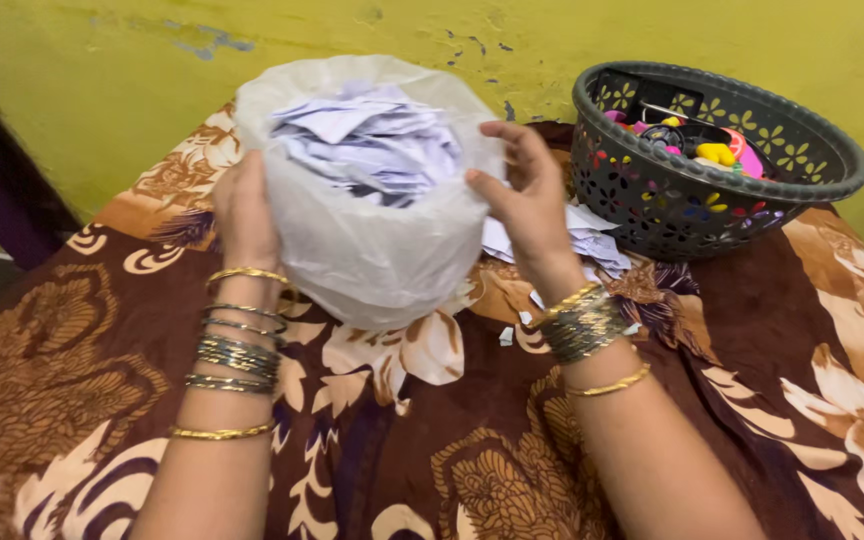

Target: The person sorts small colorful plastic toys and crumpled papers on a patterned bedspread. They pick up toys one by one and place them into a black basket, then gather the papers and put them into a white plastic bag.

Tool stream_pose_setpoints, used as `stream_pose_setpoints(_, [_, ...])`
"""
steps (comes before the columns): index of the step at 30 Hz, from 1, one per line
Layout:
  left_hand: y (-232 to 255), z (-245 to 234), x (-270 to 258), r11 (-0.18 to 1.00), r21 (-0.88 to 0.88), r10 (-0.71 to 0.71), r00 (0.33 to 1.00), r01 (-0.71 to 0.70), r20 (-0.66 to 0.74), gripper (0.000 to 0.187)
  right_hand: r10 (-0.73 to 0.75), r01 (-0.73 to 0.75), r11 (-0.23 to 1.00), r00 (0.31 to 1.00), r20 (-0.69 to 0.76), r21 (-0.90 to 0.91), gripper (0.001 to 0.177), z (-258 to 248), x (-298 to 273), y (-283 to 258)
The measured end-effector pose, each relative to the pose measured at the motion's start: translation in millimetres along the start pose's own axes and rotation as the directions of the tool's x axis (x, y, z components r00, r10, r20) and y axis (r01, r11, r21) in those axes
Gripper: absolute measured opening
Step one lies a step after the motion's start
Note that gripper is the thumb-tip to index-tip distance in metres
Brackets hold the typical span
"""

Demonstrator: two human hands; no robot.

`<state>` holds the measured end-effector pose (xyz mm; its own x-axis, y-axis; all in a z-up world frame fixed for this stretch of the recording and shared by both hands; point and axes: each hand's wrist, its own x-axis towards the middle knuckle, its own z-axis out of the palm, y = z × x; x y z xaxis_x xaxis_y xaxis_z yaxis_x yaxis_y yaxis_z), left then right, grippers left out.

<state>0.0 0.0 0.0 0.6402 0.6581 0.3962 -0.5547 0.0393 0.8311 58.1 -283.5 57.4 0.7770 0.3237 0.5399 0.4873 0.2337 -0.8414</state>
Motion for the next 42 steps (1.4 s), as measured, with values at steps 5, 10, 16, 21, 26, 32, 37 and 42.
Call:
stream_pose_setpoints(5, [-3,-25,6,0.993,-0.090,-0.072,0.997,0.071,-0.011,0.037,0.034,-0.051,0.980,0.995,0.091,0.194,0.048,10,-3,13])
stream_pose_setpoints(10, [-7,-33,8,0.999,0.028,0.035,0.996,-0.033,-0.082,0.040,0.009,-0.021,0.993,0.995,0.104,0.115,0.045,-23,-7,23])
stream_pose_setpoints(16, [39,17,-45,0.522,0.626,0.735,0.678,-0.579,0.014,0.022,0.403,-0.255,0.818,0.894,0.196,-0.515,0.022,-82,-26,33])
stream_pose_setpoints(21, [59,82,-108,0.563,0.406,0.589,0.694,-0.720,0.414,0.019,0.639,-0.096,0.450,0.728,0.246,-0.888,0.043,-85,-58,45])
stream_pose_setpoints(26, [33,125,-147,0.539,0.226,0.411,0.488,-0.812,0.770,0.009,0.410,0.141,0.614,0.784,0.466,-0.776,0.051,-93,-67,89])
stream_pose_setpoints(32, [-37,162,-144,0.740,0.420,0.106,0.708,-0.525,0.698,0.016,0.584,-0.049,0.508,0.753,0.303,-0.860,0.039,-113,-59,90])
stream_pose_setpoints(37, [-85,173,-140,0.790,0.508,-0.077,0.766,-0.343,0.638,0.016,0.621,-0.253,0.670,0.706,0.340,-0.698,0.013,-129,-56,73])
stream_pose_setpoints(42, [-105,160,-149,0.782,0.532,-0.217,0.658,-0.325,0.721,0.025,0.697,-0.423,0.657,0.657,0.287,-0.625,0.011,-177,-47,66])
